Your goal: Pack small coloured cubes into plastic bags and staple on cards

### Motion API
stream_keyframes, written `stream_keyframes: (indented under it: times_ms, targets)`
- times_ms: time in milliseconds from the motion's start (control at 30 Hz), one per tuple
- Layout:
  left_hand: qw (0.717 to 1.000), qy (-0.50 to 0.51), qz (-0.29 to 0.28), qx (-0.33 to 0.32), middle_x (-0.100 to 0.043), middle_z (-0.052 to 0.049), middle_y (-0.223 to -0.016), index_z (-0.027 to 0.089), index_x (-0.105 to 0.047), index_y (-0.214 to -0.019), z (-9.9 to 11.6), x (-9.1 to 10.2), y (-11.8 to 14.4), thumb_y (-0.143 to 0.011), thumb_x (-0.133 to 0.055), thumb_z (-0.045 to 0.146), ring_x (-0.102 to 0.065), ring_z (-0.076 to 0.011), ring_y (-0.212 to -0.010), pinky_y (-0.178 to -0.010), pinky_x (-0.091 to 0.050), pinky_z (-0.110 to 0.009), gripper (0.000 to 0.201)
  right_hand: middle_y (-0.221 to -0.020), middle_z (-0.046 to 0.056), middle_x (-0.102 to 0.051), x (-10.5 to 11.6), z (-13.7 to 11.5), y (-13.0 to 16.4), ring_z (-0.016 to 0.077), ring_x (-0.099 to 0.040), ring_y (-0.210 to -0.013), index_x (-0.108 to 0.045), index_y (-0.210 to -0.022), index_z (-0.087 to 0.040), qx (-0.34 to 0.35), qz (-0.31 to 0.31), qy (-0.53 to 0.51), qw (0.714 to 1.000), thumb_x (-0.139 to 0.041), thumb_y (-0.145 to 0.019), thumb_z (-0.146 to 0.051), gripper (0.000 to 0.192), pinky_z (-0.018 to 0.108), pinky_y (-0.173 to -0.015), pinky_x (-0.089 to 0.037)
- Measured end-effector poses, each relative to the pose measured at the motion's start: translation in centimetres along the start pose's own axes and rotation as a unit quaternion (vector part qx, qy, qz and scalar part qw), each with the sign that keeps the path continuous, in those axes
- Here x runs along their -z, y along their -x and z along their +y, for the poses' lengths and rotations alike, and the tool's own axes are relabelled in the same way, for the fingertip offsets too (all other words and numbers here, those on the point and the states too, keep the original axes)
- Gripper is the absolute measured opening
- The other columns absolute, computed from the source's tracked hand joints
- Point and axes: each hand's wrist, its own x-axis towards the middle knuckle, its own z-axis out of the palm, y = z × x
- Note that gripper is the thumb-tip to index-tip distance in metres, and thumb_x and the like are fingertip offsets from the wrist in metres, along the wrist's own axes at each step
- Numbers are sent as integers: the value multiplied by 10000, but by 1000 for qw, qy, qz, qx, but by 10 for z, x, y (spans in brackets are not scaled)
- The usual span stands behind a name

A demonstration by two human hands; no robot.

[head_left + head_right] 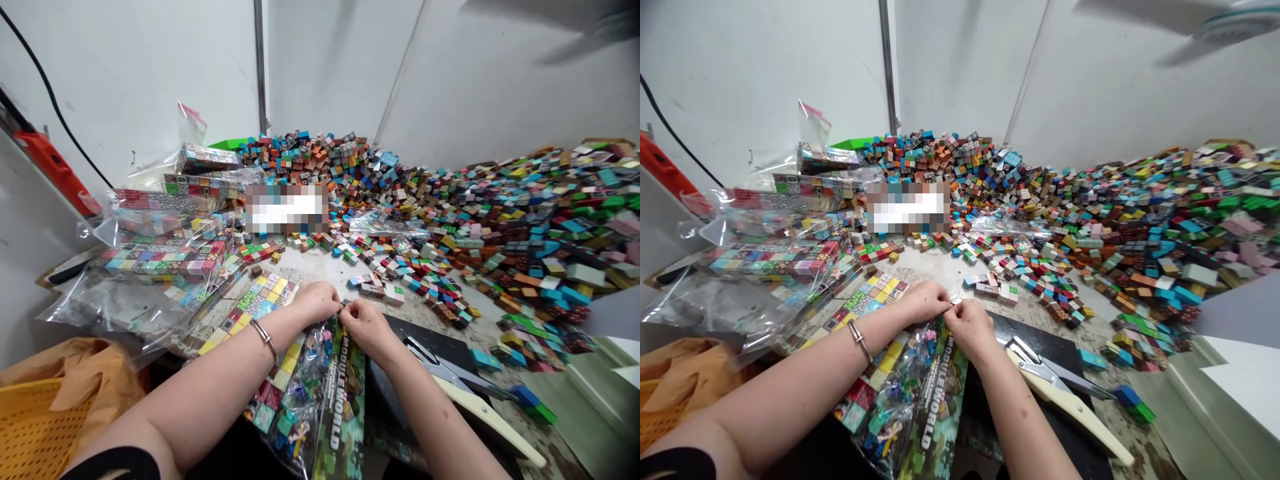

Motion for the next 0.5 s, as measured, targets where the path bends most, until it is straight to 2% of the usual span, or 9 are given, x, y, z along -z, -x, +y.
stream_keyframes:
  times_ms: [100, 200, 300, 367, 433, 500]
  targets:
    - [1000, 2, -1, 0, -677, -20, -711, 249, -693, -745, -1, 0, 1, -673, -513, 337, -594, -188, -709, -671, -421, -272, 213, -627, -1, -554, 11, -3, 13, 120, -516, -581, -539, -702, -175, 22, -14, -60, 998, -318, -812, -380, 321, 203, -493, -375]
    - [1000, 7, -4, -3, -678, -15, -721, 247, -692, -746, -2, 0, 1, -679, -515, 366, -592, -177, -699, -660, -419, -258, 223, -690, 6, -579, 37, 10, 19, 128, -544, -629, -542, -786, -182, 30, -4, -85, 996, -267, -831, -430, 373, 207, -529, -420]
    - [1000, 12, -6, -10, -673, -9, -708, 240, -690, -728, -4, 0, 1, -679, -521, 346, -584, -162, -670, -651, -411, -246, 205, -812, 66, -600, 68, 46, 16, 203, -567, -780, -585, -797, -187, 7, 41, -49, 998, -348, -788, -432, 340, 294, -670, -438]
    - [1000, 16, -7, -15, -669, -7, -700, 237, -687, -725, -4, 0, 0, -678, -524, 337, -577, -160, -663, -645, -404, -244, 197, -974, 117, -584, 83, 77, 20, 274, -526, -956, -612, -875, -191, -16, 75, -11, 997, -404, -752, -398, 318, 378, -804, -392]
    - [999, 21, -11, -21, -666, -6, -695, 233, -685, -728, -4, 0, -1, -682, -524, 341, -571, -158, -661, -631, -398, -239, 200, -1111, 141, -546, 89, 106, 34, 311, -474, -1059, -580, -1033, -188, -28, 77, 21, 996, -430, -734, -416, 405, 439, -875, -345]
    - [999, 27, -17, -26, -660, -6, -686, 224, -682, -729, -5, -1, -2, -689, -521, 354, -564, -154, -652, -608, -389, -232, 211, -1219, 146, -493, 88, 128, 56, 321, -443, -1109, -480, -1190, -177, -26, 42, 72, 996, -449, -718, -506, 577, 472, -901, -335]
